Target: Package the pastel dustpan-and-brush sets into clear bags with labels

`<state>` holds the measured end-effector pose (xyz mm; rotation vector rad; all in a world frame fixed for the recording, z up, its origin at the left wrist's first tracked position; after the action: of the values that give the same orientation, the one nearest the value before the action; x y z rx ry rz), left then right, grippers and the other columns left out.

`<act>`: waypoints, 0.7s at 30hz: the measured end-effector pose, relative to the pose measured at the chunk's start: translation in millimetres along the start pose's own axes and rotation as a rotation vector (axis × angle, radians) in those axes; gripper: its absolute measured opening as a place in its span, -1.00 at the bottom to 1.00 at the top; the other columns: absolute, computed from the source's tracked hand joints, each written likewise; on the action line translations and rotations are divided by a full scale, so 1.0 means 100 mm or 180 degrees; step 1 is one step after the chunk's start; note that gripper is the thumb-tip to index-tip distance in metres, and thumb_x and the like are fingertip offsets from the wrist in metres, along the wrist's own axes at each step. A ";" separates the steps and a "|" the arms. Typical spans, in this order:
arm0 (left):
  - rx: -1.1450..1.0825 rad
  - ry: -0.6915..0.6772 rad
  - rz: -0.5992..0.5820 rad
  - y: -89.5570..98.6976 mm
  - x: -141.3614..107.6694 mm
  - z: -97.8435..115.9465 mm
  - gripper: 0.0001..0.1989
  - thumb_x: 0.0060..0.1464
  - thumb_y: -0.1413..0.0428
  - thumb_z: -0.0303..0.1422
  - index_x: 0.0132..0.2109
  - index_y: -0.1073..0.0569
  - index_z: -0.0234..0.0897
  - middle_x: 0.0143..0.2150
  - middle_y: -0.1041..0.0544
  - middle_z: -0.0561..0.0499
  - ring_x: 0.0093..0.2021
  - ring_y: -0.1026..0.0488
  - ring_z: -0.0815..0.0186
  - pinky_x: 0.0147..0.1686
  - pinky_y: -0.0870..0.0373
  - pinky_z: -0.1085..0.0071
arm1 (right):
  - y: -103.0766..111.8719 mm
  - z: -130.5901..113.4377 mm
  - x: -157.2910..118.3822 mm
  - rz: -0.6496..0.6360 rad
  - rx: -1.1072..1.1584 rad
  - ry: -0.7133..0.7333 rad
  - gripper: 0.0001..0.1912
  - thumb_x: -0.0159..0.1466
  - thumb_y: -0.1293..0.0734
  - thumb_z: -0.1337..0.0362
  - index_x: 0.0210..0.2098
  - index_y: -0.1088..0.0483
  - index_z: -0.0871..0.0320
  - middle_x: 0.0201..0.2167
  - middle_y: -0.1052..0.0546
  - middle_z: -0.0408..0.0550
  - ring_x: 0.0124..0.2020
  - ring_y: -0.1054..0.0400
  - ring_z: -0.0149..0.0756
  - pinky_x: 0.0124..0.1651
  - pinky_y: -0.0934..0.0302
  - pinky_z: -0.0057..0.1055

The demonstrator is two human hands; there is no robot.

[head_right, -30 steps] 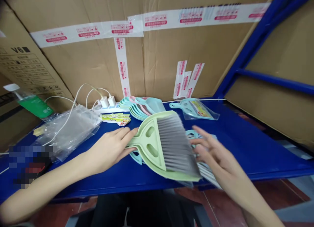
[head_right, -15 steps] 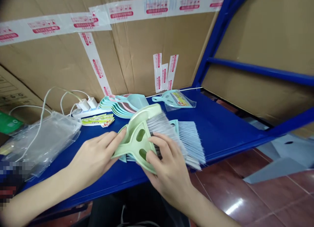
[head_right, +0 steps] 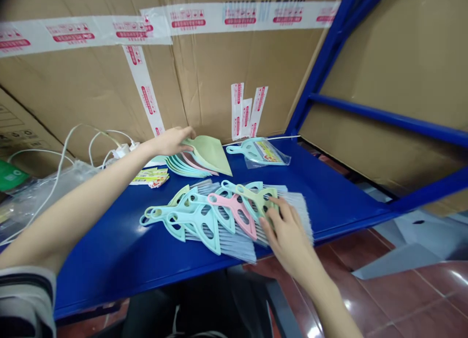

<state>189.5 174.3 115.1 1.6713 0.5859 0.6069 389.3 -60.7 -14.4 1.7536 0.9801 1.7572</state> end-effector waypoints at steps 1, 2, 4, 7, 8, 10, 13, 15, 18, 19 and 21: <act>0.0008 -0.0027 -0.0040 -0.05 0.08 -0.01 -0.64 0.17 -0.07 -0.34 0.09 -0.39 -0.35 0.04 -0.55 -0.17 0.06 -0.46 0.11 0.00 -0.35 0.29 | -0.04 0.00 0.01 -0.0069 0.0183 -0.0005 -0.74 0.42 -0.06 0.12 -0.37 -0.18 0.03 -0.10 -0.48 0.14 -0.01 -0.43 -0.02 -0.13 -0.38 -0.10; 0.0016 -0.0060 -0.0085 -0.09 0.14 -0.02 -0.68 0.17 -0.06 -0.34 0.06 -0.44 -0.33 0.04 -0.55 -0.16 0.07 -0.45 0.10 0.01 -0.34 0.29 | -0.06 -0.01 0.02 -0.0121 0.0334 -0.0014 -0.75 0.41 -0.09 0.11 -0.38 -0.16 0.03 -0.08 -0.48 0.14 0.01 -0.42 -0.03 -0.16 -0.39 -0.14; 0.0032 -0.0129 -0.0173 -0.15 0.21 -0.03 -0.72 0.18 -0.03 -0.36 -0.01 -0.51 -0.29 0.03 -0.57 -0.12 0.07 -0.46 0.13 0.01 -0.32 0.32 | -0.07 -0.03 0.05 -0.0174 0.0519 -0.0027 -0.76 0.39 -0.14 0.07 -0.36 -0.14 0.02 -0.06 -0.49 0.16 0.06 -0.40 0.00 -0.19 -0.40 -0.16; 0.0043 -0.0219 -0.0260 -0.20 0.22 -0.05 -0.71 0.19 0.00 -0.38 -0.04 -0.55 -0.22 0.02 -0.59 -0.05 0.03 -0.48 0.20 -0.02 -0.32 0.39 | -0.06 -0.06 0.11 -0.0276 0.0616 0.0077 -0.79 0.38 -0.16 0.05 -0.24 -0.19 0.04 -0.04 -0.50 0.18 0.08 -0.40 0.01 -0.18 -0.41 -0.15; 0.0050 -0.0233 -0.0271 -0.21 0.21 -0.07 -0.70 0.19 0.01 -0.39 -0.03 -0.55 -0.22 0.02 -0.59 -0.05 0.03 -0.49 0.22 -0.02 -0.32 0.41 | -0.06 -0.07 0.13 -0.0311 0.0633 0.0147 -0.79 0.39 -0.15 0.06 -0.18 -0.21 0.06 -0.03 -0.50 0.19 0.10 -0.40 0.00 -0.15 -0.41 -0.15; 0.0082 -0.0241 -0.0281 -0.21 0.18 -0.10 -0.69 0.20 0.02 -0.38 -0.02 -0.55 -0.23 0.01 -0.58 -0.06 0.04 -0.48 0.23 -0.01 -0.31 0.42 | -0.08 -0.09 0.17 -0.0392 0.0699 0.0294 -0.76 0.40 -0.14 0.08 -0.06 -0.22 0.08 0.02 -0.49 0.20 0.14 -0.37 -0.02 -0.10 -0.41 -0.13; 0.0172 -0.0212 -0.0301 -0.20 0.12 -0.17 -0.66 0.22 0.04 -0.35 0.02 -0.54 -0.23 0.00 -0.58 -0.08 0.05 -0.46 0.21 0.02 -0.29 0.40 | -0.13 -0.11 0.24 -0.0607 0.0908 0.0416 -0.74 0.40 -0.15 0.11 0.00 -0.24 0.08 0.09 -0.46 0.21 0.21 -0.31 -0.04 -0.04 -0.39 -0.12; 0.0236 -0.0195 -0.0318 -0.19 0.09 -0.19 -0.65 0.24 0.04 -0.31 0.06 -0.53 -0.23 0.00 -0.57 -0.09 0.04 -0.46 0.20 0.02 -0.29 0.38 | -0.14 -0.11 0.27 -0.0690 0.1087 0.0469 -0.73 0.40 -0.14 0.09 -0.01 -0.26 0.08 0.10 -0.46 0.21 0.20 -0.32 -0.05 -0.03 -0.40 -0.12; 0.0327 -0.0199 -0.0338 -0.19 0.05 -0.20 -0.63 0.24 0.01 -0.28 0.10 -0.50 -0.23 0.01 -0.54 -0.11 0.04 -0.45 0.18 0.01 -0.30 0.37 | -0.08 -0.07 0.32 -0.0673 0.1302 0.0462 -0.68 0.42 -0.09 0.07 0.02 -0.28 0.08 0.08 -0.50 0.17 0.15 -0.38 -0.10 -0.02 -0.40 -0.15; 0.0359 -0.0200 -0.0334 -0.19 0.05 -0.19 -0.64 0.23 0.01 -0.28 0.10 -0.50 -0.22 0.01 -0.54 -0.12 0.04 -0.45 0.17 0.00 -0.30 0.36 | -0.05 -0.05 0.34 -0.0678 0.1351 0.0432 -0.65 0.42 -0.08 0.06 0.04 -0.29 0.08 0.07 -0.52 0.15 0.12 -0.40 -0.11 -0.02 -0.40 -0.16; 0.0416 -0.0196 -0.0316 -0.19 0.04 -0.17 -0.65 0.23 0.00 -0.29 0.09 -0.51 -0.22 0.00 -0.53 -0.13 0.06 -0.43 0.15 0.00 -0.30 0.34 | 0.00 0.03 0.43 -0.0755 0.1407 0.0346 -0.61 0.41 -0.08 0.02 0.06 -0.32 0.08 0.02 -0.56 0.10 0.04 -0.47 -0.12 -0.07 -0.42 -0.19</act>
<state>179.8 192.7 99.8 1.7655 0.6715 0.4519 388.7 -28.2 13.4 1.7100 1.6521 1.5807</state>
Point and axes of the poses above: each hand's wrist, its own x-axis towards the middle knuckle, its own y-axis out of the back of the hand, z = x × y, the point moved 4 cm from there along x, towards the middle knuckle
